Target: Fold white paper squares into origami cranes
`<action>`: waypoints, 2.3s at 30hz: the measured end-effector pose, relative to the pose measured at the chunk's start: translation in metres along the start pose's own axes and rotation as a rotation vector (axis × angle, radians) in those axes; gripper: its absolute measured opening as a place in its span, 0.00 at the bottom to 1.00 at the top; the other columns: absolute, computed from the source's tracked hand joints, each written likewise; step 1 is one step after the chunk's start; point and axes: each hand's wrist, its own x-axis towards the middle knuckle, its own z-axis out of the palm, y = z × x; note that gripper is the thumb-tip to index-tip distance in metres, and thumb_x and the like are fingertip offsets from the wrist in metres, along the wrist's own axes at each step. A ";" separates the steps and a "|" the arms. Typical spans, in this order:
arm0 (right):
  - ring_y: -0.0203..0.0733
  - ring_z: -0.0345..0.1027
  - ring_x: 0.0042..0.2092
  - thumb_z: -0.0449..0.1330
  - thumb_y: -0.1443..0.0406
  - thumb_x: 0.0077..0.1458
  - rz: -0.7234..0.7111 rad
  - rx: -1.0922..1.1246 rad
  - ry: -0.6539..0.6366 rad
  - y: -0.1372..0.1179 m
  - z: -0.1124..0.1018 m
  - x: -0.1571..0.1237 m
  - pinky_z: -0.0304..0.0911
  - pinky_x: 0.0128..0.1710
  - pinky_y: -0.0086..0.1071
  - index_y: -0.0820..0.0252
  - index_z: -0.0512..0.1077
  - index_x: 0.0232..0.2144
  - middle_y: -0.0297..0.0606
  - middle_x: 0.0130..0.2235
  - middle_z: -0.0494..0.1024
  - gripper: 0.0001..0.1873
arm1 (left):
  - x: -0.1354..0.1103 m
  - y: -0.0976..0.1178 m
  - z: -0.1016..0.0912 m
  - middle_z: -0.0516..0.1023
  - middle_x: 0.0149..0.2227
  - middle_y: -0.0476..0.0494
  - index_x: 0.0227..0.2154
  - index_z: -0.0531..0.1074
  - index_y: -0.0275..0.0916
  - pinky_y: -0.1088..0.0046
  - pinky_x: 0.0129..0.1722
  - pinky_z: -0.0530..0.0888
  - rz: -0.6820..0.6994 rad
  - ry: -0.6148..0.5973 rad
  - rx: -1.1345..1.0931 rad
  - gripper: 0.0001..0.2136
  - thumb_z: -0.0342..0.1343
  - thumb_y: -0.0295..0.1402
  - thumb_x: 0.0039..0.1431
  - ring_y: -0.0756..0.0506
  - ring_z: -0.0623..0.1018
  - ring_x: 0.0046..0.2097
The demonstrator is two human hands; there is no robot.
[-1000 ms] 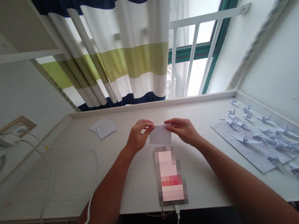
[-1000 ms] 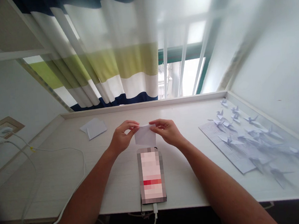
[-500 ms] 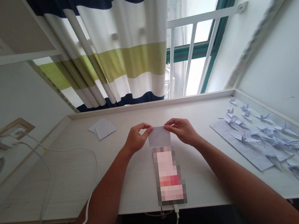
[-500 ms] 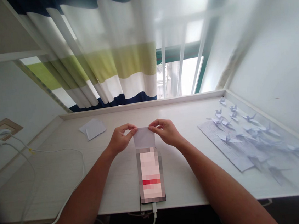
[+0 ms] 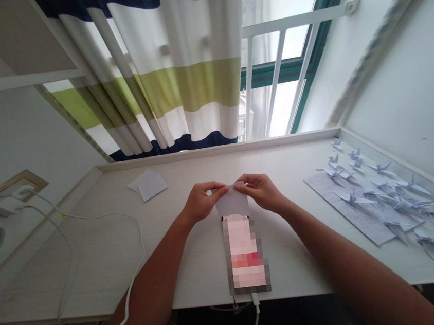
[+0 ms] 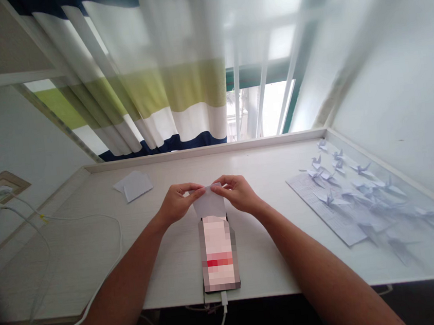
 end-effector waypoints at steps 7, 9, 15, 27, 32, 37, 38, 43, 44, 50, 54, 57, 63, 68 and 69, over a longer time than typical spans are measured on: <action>0.42 0.73 0.33 0.69 0.52 0.52 0.063 0.094 -0.002 -0.006 0.003 -0.003 0.68 0.32 0.34 0.60 0.80 0.30 0.39 0.31 0.81 0.16 | 0.003 -0.008 -0.003 0.83 0.31 0.41 0.33 0.82 0.34 0.72 0.31 0.73 -0.100 -0.075 -0.175 0.18 0.64 0.47 0.56 0.46 0.78 0.32; 0.42 0.73 0.33 0.69 0.52 0.51 0.074 0.100 0.003 -0.005 0.003 -0.003 0.68 0.32 0.35 0.60 0.80 0.30 0.39 0.31 0.81 0.16 | 0.003 -0.009 -0.003 0.82 0.31 0.41 0.33 0.82 0.34 0.72 0.31 0.73 -0.104 -0.096 -0.197 0.17 0.64 0.47 0.56 0.46 0.78 0.32; 0.44 0.76 0.34 0.68 0.51 0.53 0.095 0.011 -0.041 0.000 0.001 -0.002 0.71 0.33 0.36 0.60 0.81 0.34 0.42 0.34 0.82 0.17 | 0.001 -0.006 0.001 0.83 0.33 0.41 0.35 0.82 0.35 0.72 0.32 0.75 -0.076 -0.169 -0.173 0.17 0.63 0.47 0.58 0.45 0.80 0.34; 0.43 0.73 0.33 0.68 0.53 0.54 -0.018 -0.049 -0.005 -0.006 -0.016 -0.001 0.67 0.32 0.34 0.61 0.81 0.30 0.41 0.30 0.81 0.16 | 0.000 0.001 0.005 0.82 0.30 0.43 0.32 0.81 0.35 0.74 0.29 0.73 -0.061 -0.059 -0.102 0.16 0.63 0.46 0.58 0.46 0.79 0.32; 0.41 0.71 0.32 0.68 0.54 0.54 -0.047 -0.092 0.001 -0.005 -0.018 -0.001 0.66 0.33 0.34 0.60 0.81 0.27 0.39 0.29 0.81 0.15 | 0.001 -0.001 0.006 0.84 0.34 0.43 0.34 0.83 0.37 0.72 0.33 0.75 -0.004 -0.016 -0.042 0.15 0.63 0.46 0.58 0.45 0.80 0.35; 0.43 0.73 0.34 0.67 0.54 0.55 -0.039 -0.183 -0.029 -0.005 -0.011 -0.002 0.67 0.36 0.35 0.59 0.81 0.28 0.38 0.29 0.82 0.15 | 0.000 -0.002 0.007 0.85 0.40 0.43 0.39 0.83 0.41 0.70 0.42 0.77 0.059 -0.043 -0.019 0.14 0.64 0.44 0.57 0.42 0.82 0.43; 0.43 0.73 0.34 0.67 0.54 0.54 -0.037 -0.194 -0.030 -0.004 -0.009 -0.002 0.67 0.37 0.35 0.59 0.81 0.28 0.38 0.29 0.82 0.15 | -0.001 -0.001 0.007 0.85 0.39 0.43 0.38 0.83 0.40 0.70 0.40 0.77 0.057 -0.054 -0.010 0.13 0.64 0.44 0.57 0.43 0.82 0.41; 0.42 0.72 0.34 0.67 0.54 0.55 -0.040 -0.223 -0.025 -0.005 -0.006 -0.001 0.66 0.37 0.35 0.60 0.81 0.27 0.38 0.29 0.81 0.15 | -0.001 -0.002 0.009 0.85 0.36 0.44 0.37 0.83 0.41 0.72 0.36 0.76 0.061 -0.037 0.158 0.13 0.58 0.44 0.62 0.44 0.82 0.37; 0.42 0.72 0.34 0.66 0.54 0.55 -0.043 -0.225 -0.023 -0.005 -0.007 -0.001 0.66 0.36 0.35 0.60 0.80 0.27 0.38 0.29 0.81 0.15 | -0.001 -0.002 0.009 0.85 0.36 0.45 0.37 0.83 0.41 0.72 0.37 0.75 0.066 -0.020 0.188 0.13 0.58 0.44 0.62 0.44 0.81 0.37; 0.43 0.72 0.34 0.65 0.52 0.56 -0.068 -0.247 0.005 -0.005 -0.016 0.000 0.66 0.36 0.36 0.59 0.80 0.27 0.39 0.30 0.81 0.17 | 0.002 -0.008 0.004 0.85 0.36 0.45 0.36 0.82 0.41 0.71 0.37 0.74 0.077 -0.001 0.230 0.14 0.58 0.45 0.63 0.44 0.81 0.38; 0.44 0.73 0.35 0.65 0.51 0.56 -0.083 -0.250 0.009 -0.007 -0.019 0.000 0.67 0.37 0.37 0.59 0.80 0.28 0.40 0.31 0.82 0.17 | 0.002 -0.008 0.003 0.85 0.35 0.44 0.35 0.82 0.40 0.70 0.38 0.75 0.087 0.018 0.208 0.14 0.58 0.45 0.62 0.43 0.81 0.38; 0.45 0.74 0.35 0.65 0.51 0.56 -0.088 -0.247 0.017 -0.008 -0.021 0.000 0.67 0.37 0.37 0.59 0.80 0.29 0.40 0.32 0.82 0.17 | 0.002 -0.006 0.003 0.85 0.35 0.43 0.35 0.82 0.40 0.69 0.39 0.75 0.094 0.032 0.212 0.14 0.59 0.45 0.62 0.43 0.81 0.38; 0.45 0.74 0.36 0.65 0.52 0.56 -0.084 -0.243 0.069 -0.006 -0.027 0.001 0.67 0.39 0.38 0.58 0.80 0.28 0.39 0.32 0.82 0.16 | 0.001 -0.003 0.001 0.85 0.36 0.44 0.34 0.82 0.40 0.67 0.43 0.76 0.107 0.108 0.208 0.12 0.59 0.42 0.62 0.42 0.82 0.39; 0.48 0.75 0.43 0.65 0.53 0.56 -0.095 -0.240 0.070 -0.007 -0.027 0.000 0.68 0.46 0.42 0.56 0.81 0.34 0.40 0.38 0.83 0.14 | 0.000 -0.004 0.003 0.85 0.35 0.44 0.35 0.82 0.40 0.67 0.41 0.76 0.119 0.070 0.192 0.12 0.59 0.43 0.62 0.43 0.82 0.39; 0.49 0.75 0.45 0.66 0.53 0.56 -0.110 -0.238 0.062 -0.007 -0.025 0.000 0.68 0.48 0.43 0.55 0.81 0.35 0.40 0.40 0.83 0.13 | -0.001 -0.005 0.004 0.85 0.36 0.44 0.35 0.82 0.40 0.67 0.41 0.77 0.123 0.052 0.181 0.13 0.59 0.43 0.62 0.42 0.82 0.39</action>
